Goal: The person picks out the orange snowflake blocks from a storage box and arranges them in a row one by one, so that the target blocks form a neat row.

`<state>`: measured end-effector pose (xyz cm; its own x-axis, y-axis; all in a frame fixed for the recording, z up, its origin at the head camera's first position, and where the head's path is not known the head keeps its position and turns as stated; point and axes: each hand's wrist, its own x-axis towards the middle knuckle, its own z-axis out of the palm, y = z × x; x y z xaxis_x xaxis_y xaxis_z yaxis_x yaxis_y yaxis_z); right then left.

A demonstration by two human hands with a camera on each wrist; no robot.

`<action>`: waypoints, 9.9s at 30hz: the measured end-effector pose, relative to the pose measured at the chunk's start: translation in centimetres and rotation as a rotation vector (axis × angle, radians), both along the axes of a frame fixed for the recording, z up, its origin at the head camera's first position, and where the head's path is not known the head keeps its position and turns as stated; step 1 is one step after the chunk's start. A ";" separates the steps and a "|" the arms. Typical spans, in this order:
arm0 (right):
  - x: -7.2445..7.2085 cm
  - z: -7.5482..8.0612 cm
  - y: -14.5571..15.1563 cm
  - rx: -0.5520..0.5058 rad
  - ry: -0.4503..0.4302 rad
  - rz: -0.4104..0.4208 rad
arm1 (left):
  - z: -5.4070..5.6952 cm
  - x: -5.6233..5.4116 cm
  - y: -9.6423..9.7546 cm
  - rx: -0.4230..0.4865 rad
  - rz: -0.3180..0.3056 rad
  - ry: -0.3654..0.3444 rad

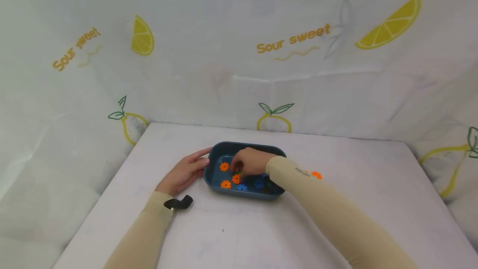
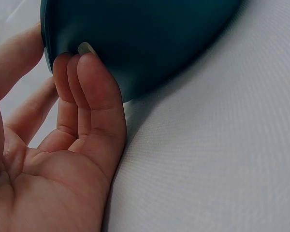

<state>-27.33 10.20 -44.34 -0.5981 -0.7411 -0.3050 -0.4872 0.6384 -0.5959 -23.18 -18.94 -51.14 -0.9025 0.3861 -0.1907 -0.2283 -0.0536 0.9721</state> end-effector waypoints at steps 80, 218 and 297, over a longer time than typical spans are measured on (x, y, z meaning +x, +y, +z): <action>8.3 -1.4 24.7 -0.190 0.186 -0.712 | -0.1 1.1 0.9 0.001 0.063 -0.037; 2.1 0.5 -2.2 -0.024 0.024 0.077 | 0.0 0.8 0.4 -0.001 0.005 0.043; 9.5 -0.5 23.2 -0.250 0.206 -0.727 | 0.1 1.7 1.3 -0.036 0.061 -0.028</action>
<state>-17.88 33.37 -44.87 -0.9845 -0.1749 -0.0115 -0.1158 0.6980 -0.7067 -21.45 -17.61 -51.03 -0.9182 0.3230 -0.2293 -0.2533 -0.0335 0.9668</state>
